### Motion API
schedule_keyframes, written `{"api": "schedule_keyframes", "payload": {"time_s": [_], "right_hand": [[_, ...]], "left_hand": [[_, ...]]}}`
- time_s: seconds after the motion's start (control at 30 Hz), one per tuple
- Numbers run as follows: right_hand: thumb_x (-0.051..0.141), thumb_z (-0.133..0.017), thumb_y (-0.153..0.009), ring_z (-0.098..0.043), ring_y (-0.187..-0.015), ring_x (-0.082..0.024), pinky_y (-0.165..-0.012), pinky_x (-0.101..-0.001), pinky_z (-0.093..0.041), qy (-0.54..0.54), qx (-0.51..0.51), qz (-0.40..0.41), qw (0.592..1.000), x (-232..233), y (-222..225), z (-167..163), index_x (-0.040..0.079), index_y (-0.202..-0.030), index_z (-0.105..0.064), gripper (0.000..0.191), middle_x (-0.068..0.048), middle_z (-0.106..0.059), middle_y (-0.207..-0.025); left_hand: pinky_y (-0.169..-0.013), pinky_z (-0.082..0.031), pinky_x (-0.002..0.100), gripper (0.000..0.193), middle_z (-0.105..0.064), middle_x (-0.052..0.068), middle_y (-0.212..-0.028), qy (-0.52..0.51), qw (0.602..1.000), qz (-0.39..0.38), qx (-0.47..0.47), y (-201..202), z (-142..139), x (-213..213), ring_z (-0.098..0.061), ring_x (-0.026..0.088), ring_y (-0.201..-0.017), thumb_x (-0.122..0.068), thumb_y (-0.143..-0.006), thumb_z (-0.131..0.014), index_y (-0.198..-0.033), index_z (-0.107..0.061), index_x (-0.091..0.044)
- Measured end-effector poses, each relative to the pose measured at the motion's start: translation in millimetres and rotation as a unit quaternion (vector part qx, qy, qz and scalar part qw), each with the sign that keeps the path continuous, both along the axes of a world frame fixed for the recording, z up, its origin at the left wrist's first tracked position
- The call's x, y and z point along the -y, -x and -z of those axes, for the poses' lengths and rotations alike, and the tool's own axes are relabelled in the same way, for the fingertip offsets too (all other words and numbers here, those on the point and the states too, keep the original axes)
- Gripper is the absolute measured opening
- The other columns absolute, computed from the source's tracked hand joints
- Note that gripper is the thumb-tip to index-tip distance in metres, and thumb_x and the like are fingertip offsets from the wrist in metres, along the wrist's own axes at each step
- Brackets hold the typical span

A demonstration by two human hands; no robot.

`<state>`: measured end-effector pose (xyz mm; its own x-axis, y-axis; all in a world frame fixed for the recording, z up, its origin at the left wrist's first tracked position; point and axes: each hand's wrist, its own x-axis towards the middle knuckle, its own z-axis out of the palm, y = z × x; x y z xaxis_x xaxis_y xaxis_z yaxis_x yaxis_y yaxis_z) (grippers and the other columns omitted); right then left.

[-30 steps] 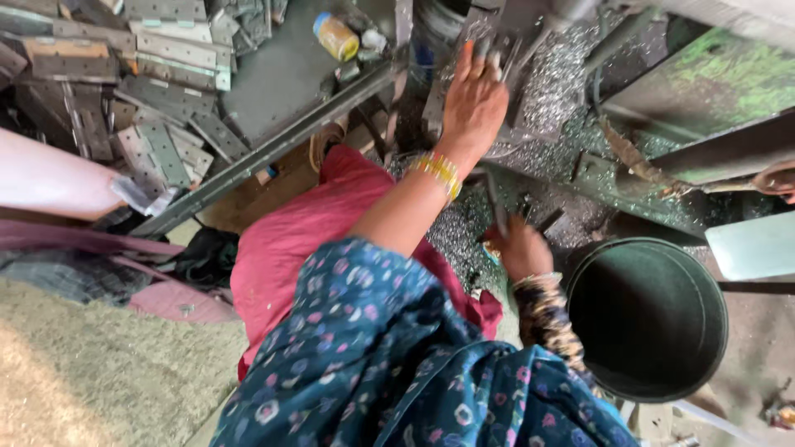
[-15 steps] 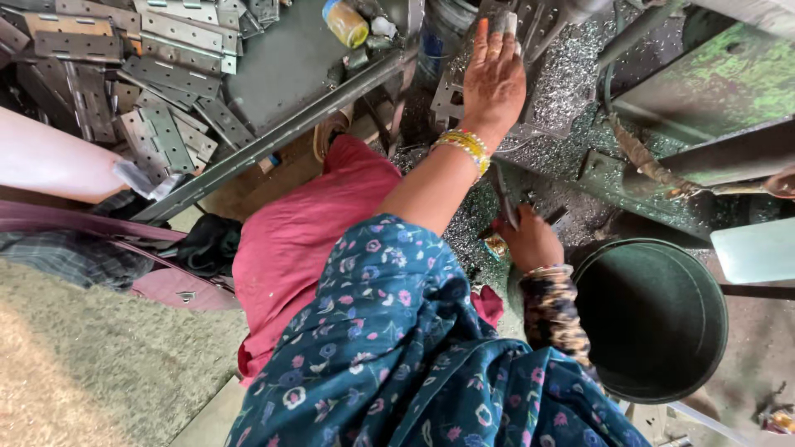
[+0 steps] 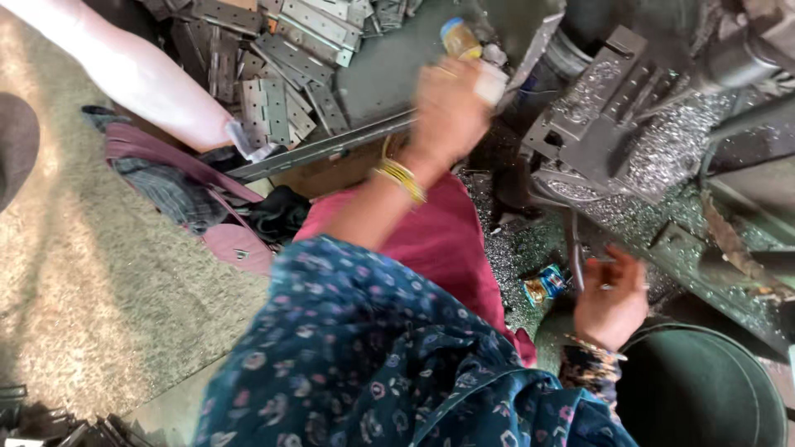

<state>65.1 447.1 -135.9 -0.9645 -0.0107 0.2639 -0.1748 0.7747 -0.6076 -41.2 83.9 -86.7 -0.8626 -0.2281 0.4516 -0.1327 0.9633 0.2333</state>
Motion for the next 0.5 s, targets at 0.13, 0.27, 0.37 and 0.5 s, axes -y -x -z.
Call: {"api": "schedule_keyframes", "payload": {"time_s": [0.13,0.27,0.37,0.5], "right_hand": [[0.018,-0.072,-0.105,-0.071,-0.086,-0.026,-0.077,-0.0402,-0.054,-0.01,-0.007,-0.011,1.0,16.2,-1.7,-36.5,0.007,-0.121,-0.07,0.02,-0.012,-0.074,-0.1],[0.019,-0.072,-0.104,-0.071,-0.08,-0.026,-0.075,-0.0404,-0.052,-0.013,0.044,0.018,0.999,17.8,-2.1,-41.5,0.008,-0.12,-0.073,0.02,-0.012,-0.074,-0.094],[0.019,-0.071,-0.103,-0.071,-0.084,-0.025,-0.078,-0.0393,-0.053,-0.005,0.021,0.0,1.0,12.8,-1.8,-35.0,0.006,-0.118,-0.072,0.019,-0.012,-0.075,-0.099],[0.018,-0.073,-0.102,-0.071,-0.085,-0.027,-0.077,-0.0395,-0.053,-0.008,0.011,-0.007,1.0,10.9,2.1,-27.0,0.005,-0.117,-0.072,0.02,-0.013,-0.075,-0.099]], "left_hand": [[-0.112,-0.027,0.066,0.065,-0.054,0.028,-0.141,0.124,0.958,-0.253,-0.048,8.5,-4.1,143.1,-0.051,0.046,-0.129,-0.027,-0.077,-0.066,-0.134,-0.055,0.001],[-0.113,-0.016,0.065,0.113,-0.04,0.029,-0.151,0.082,0.903,-0.369,0.202,23.6,6.3,186.5,-0.042,0.042,-0.139,-0.067,-0.069,-0.071,-0.149,-0.035,0.005],[-0.116,-0.024,0.064,0.08,-0.046,0.033,-0.142,0.076,0.932,-0.312,0.169,21.8,16.2,175.7,-0.047,0.043,-0.137,-0.039,-0.081,-0.075,-0.137,-0.045,0.011],[-0.119,-0.034,0.057,0.06,-0.057,0.028,-0.135,0.143,0.957,-0.208,0.143,-3.6,25.8,153.5,-0.068,0.039,-0.111,-0.01,-0.086,-0.072,-0.139,-0.053,0.009]]}}
